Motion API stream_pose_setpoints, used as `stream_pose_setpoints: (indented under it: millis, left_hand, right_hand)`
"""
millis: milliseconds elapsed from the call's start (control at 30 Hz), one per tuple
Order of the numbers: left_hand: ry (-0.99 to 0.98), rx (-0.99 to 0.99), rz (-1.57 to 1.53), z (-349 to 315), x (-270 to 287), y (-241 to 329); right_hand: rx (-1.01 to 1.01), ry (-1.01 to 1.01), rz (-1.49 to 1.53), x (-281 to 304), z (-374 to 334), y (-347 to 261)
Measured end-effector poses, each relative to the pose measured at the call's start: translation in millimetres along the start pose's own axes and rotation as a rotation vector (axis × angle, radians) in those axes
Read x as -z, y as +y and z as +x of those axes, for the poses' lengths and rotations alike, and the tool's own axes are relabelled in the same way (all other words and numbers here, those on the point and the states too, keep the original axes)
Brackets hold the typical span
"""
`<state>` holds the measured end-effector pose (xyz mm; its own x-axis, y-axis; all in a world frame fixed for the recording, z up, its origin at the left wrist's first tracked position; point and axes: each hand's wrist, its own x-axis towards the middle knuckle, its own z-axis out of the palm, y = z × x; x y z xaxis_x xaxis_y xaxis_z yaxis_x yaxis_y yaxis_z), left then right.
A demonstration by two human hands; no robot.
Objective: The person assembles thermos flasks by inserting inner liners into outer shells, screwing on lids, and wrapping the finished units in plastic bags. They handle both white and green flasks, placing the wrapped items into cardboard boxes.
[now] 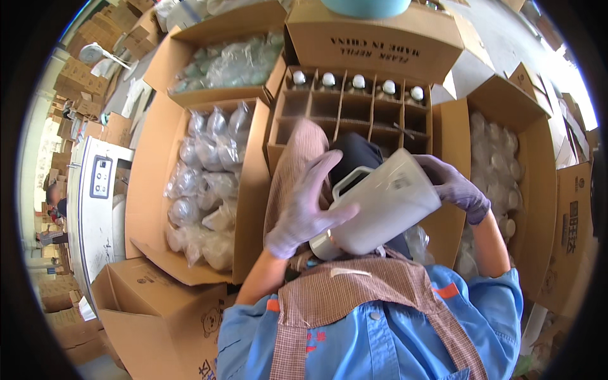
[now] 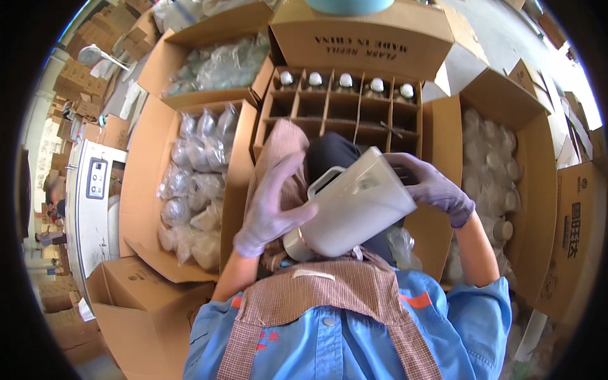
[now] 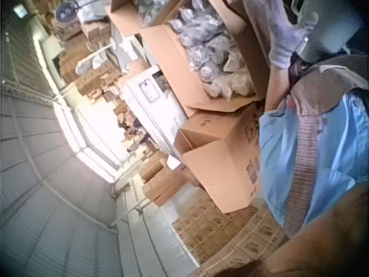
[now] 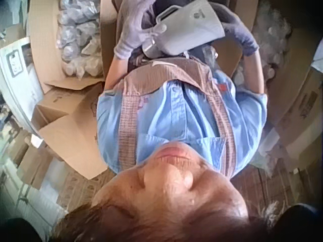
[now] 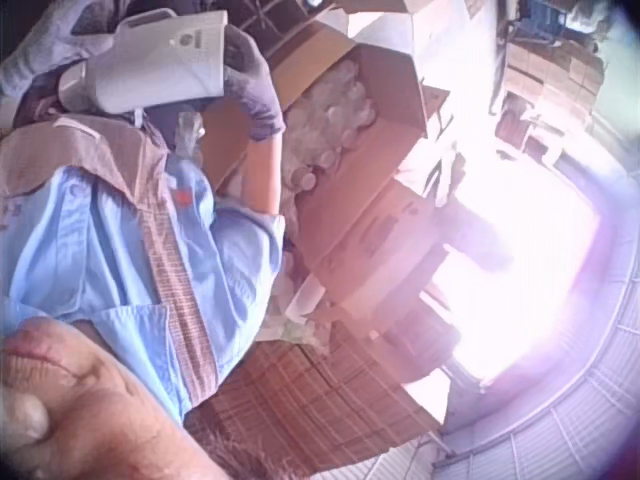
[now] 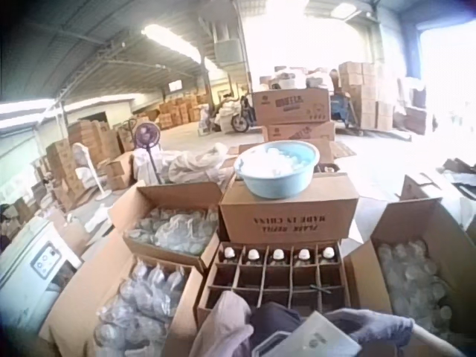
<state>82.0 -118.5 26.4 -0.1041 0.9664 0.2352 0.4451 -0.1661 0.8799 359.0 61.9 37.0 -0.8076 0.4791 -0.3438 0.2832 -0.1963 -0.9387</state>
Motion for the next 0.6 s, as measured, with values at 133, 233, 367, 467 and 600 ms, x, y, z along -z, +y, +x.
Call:
stream_pose_setpoints:
  millis: [133, 233, 367, 467, 600]
  left_hand:
    - [-0.293, 0.032, 0.222, -65.5, 8.3, 12.3]
    - [-0.199, 0.246, -0.046, -74.2, 6.5, -2.5]
    - [-0.124, 0.736, -0.69, -76.8, 31.9, -36.9]
    - [-0.199, 0.235, 0.062, -65.1, 28.7, -5.9]
    - [-0.412, 0.584, -0.04, -49.6, 20.1, 8.3]
  right_hand:
    - [-0.046, 0.254, 0.596, 7.7, -51.7, 136.6]
    - [0.017, 0.313, 0.487, -2.9, -66.5, 171.0]
    - [0.166, 0.385, -0.058, -15.4, -73.9, 170.6]
    - [0.274, 0.445, -0.531, -13.4, -82.3, 190.4]
    - [0.147, 0.378, -0.514, 6.2, -89.8, 213.5]
